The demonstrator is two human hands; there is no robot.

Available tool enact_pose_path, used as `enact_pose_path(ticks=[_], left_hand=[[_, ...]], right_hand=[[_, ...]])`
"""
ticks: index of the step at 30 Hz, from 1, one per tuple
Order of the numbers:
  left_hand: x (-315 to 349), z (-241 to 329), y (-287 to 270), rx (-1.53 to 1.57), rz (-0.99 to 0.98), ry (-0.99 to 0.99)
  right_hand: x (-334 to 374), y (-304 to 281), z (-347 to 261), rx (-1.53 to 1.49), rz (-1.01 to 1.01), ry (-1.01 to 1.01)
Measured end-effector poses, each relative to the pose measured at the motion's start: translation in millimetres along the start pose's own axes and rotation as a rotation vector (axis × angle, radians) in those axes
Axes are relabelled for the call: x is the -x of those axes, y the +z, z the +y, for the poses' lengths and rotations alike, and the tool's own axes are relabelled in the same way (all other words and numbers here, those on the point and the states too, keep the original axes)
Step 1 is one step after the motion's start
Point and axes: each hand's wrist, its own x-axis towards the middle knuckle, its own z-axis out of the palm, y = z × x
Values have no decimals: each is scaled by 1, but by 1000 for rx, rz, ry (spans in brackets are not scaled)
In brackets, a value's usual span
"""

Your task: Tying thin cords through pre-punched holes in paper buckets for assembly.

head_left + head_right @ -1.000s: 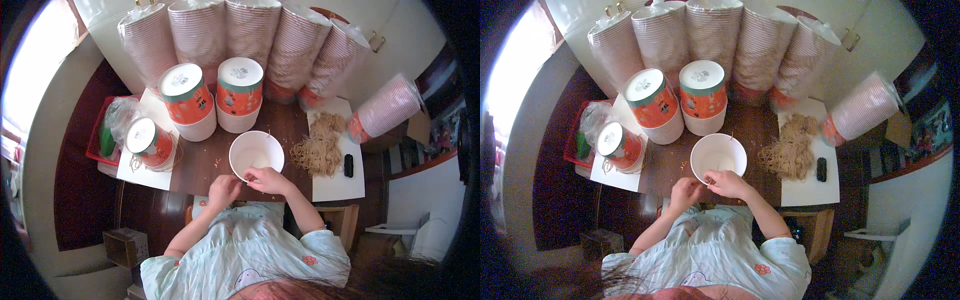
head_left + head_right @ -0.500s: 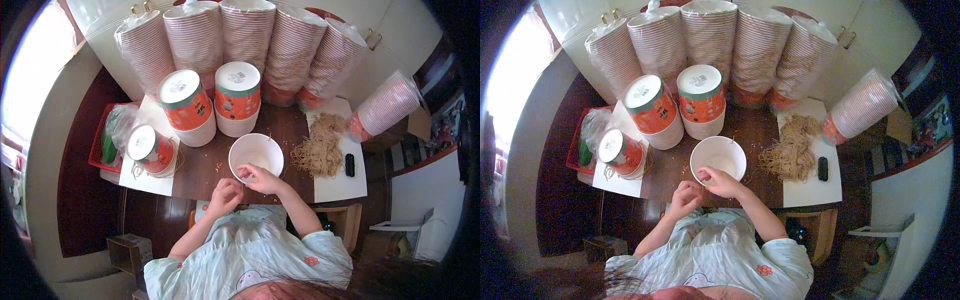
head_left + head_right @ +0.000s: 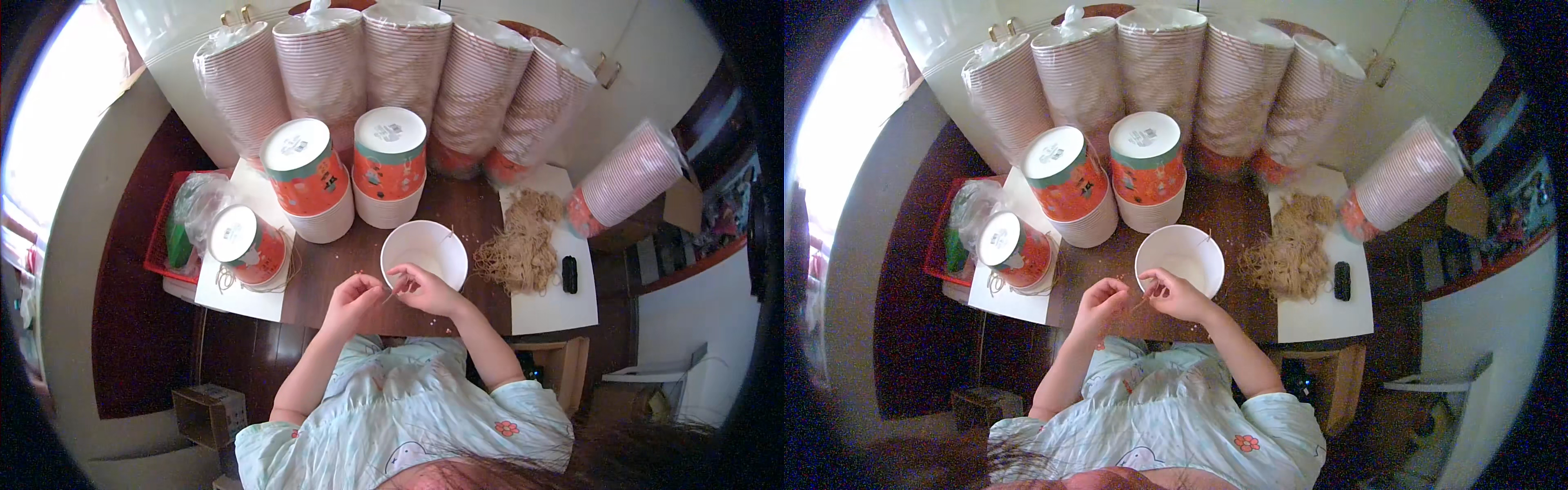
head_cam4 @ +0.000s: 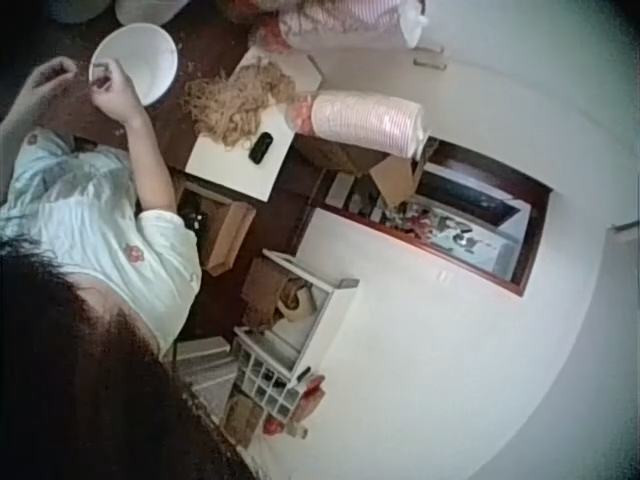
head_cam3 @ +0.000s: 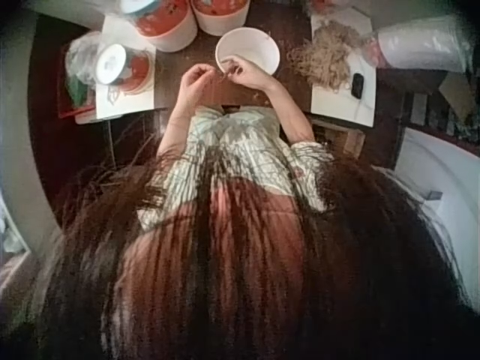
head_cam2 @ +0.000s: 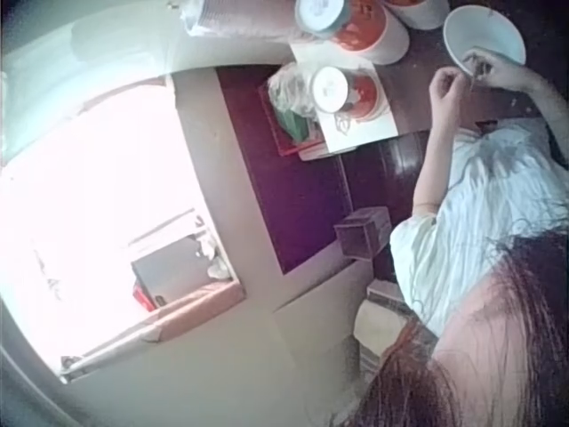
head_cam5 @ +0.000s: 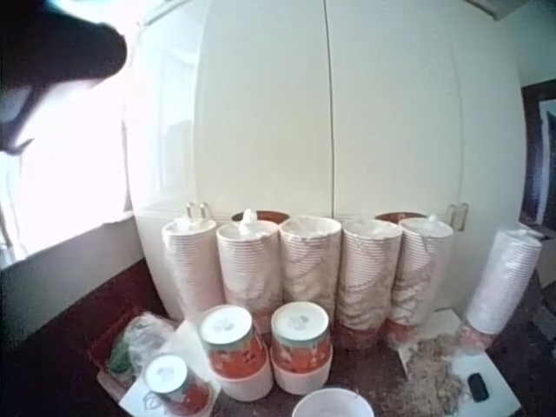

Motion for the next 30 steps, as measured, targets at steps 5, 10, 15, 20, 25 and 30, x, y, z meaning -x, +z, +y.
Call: enact_pose_path(ticks=[5,10,15,20,25,30], left_hand=[[-24,-29,3,-96,9,57],[-30,-32,14,-296,-69,74],[-31,-30,17,-339,-87,68],[-31,-26,20,-495,-18,170],[-35,-26,24,-569,1,270],[-41,-25,23,-548,-21,308]], right_hand=[[3,-3,-5,-100,115,-84],[8,-7,-18,231,178,-177],[6,-10,-14,420,203,-279],[6,-15,-13,424,201,-355],[3,-13,-16,484,220,-392],[3,-15,-11,251,226,-304]])
